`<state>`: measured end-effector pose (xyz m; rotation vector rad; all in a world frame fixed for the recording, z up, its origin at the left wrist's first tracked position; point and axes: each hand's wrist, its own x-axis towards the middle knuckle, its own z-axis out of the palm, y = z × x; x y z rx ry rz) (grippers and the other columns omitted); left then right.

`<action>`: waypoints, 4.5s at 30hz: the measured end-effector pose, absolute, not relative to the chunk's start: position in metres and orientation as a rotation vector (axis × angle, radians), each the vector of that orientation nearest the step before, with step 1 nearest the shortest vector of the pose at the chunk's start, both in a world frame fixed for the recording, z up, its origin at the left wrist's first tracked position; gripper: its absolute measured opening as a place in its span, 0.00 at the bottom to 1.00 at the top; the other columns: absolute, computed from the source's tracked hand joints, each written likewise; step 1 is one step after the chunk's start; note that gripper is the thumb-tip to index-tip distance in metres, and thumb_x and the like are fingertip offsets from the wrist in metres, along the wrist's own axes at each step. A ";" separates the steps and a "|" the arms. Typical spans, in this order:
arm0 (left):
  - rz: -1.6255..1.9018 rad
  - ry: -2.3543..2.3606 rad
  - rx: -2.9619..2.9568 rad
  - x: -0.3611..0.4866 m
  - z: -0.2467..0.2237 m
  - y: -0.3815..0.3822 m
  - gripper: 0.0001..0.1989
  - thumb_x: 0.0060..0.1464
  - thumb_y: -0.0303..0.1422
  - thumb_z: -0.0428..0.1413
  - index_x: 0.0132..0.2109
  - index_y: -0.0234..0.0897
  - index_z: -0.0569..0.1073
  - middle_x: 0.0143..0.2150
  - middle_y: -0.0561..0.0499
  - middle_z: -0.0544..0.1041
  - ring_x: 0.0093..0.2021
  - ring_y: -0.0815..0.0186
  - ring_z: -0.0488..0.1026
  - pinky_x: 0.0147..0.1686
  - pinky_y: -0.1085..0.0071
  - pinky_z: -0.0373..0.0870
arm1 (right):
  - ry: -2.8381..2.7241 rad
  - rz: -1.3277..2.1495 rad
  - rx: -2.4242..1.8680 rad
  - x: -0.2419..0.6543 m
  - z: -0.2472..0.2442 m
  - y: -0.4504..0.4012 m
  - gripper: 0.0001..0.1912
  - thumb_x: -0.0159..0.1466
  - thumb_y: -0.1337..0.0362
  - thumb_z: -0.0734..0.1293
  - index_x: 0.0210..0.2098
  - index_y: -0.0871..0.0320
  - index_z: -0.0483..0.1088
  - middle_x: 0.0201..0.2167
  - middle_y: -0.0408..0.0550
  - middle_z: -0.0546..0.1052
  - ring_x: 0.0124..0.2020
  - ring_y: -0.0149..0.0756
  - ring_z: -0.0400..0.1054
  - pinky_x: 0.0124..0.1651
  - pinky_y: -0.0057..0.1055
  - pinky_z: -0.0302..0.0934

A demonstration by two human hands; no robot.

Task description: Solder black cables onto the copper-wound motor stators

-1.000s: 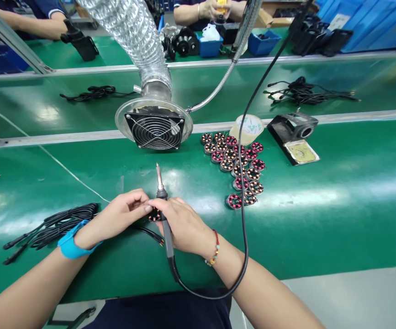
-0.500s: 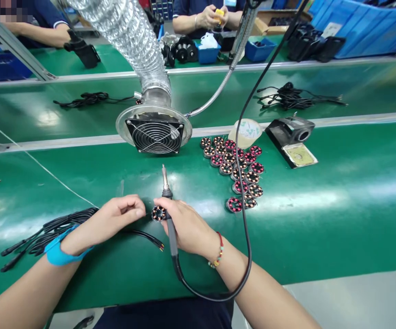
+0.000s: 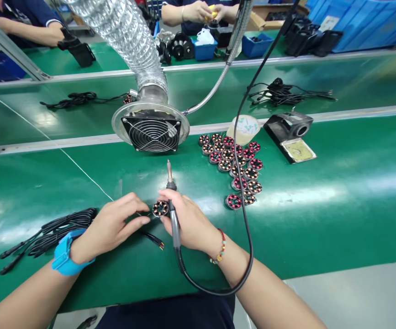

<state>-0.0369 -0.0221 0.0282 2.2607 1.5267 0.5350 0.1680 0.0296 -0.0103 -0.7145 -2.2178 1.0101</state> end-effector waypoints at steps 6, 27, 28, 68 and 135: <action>0.339 1.475 2.697 -0.037 0.018 -0.021 0.18 0.66 0.28 0.40 0.37 0.38 0.73 0.30 0.52 0.70 0.28 0.69 0.65 0.26 0.72 0.55 | -2.323 0.949 -0.709 0.169 -0.014 0.029 0.31 0.60 0.75 0.64 0.60 0.54 0.52 0.49 0.53 0.75 0.48 0.42 0.71 0.52 0.45 0.66; 0.388 1.454 1.751 -0.056 0.045 -0.018 0.05 0.58 0.32 0.52 0.35 0.36 0.69 0.29 0.55 0.70 0.28 0.70 0.64 0.29 0.73 0.60 | -2.310 0.766 -0.843 0.192 0.028 0.043 0.23 0.64 0.73 0.60 0.57 0.53 0.58 0.51 0.50 0.76 0.55 0.41 0.69 0.58 0.44 0.63; 0.560 1.508 1.685 -0.064 0.049 -0.018 0.05 0.57 0.33 0.53 0.36 0.36 0.70 0.28 0.55 0.70 0.28 0.71 0.64 0.28 0.74 0.60 | -2.305 0.762 -0.849 0.193 0.035 0.041 0.23 0.65 0.72 0.61 0.57 0.53 0.58 0.51 0.50 0.76 0.55 0.41 0.69 0.58 0.43 0.63; 0.784 1.470 1.298 -0.046 0.032 -0.019 0.10 0.54 0.39 0.55 0.36 0.35 0.71 0.31 0.53 0.69 0.32 0.69 0.63 0.32 0.73 0.61 | -1.290 1.360 -0.785 0.122 0.006 0.004 0.22 0.61 0.72 0.64 0.52 0.50 0.57 0.34 0.40 0.75 0.35 0.29 0.72 0.41 0.29 0.68; 0.576 1.600 1.064 -0.039 0.017 0.000 0.10 0.47 0.37 0.56 0.26 0.34 0.76 0.21 0.54 0.69 0.21 0.73 0.59 0.21 0.76 0.55 | -1.760 0.787 -1.052 0.169 0.005 -0.025 0.12 0.62 0.70 0.66 0.44 0.51 0.69 0.32 0.43 0.76 0.27 0.32 0.70 0.31 0.30 0.68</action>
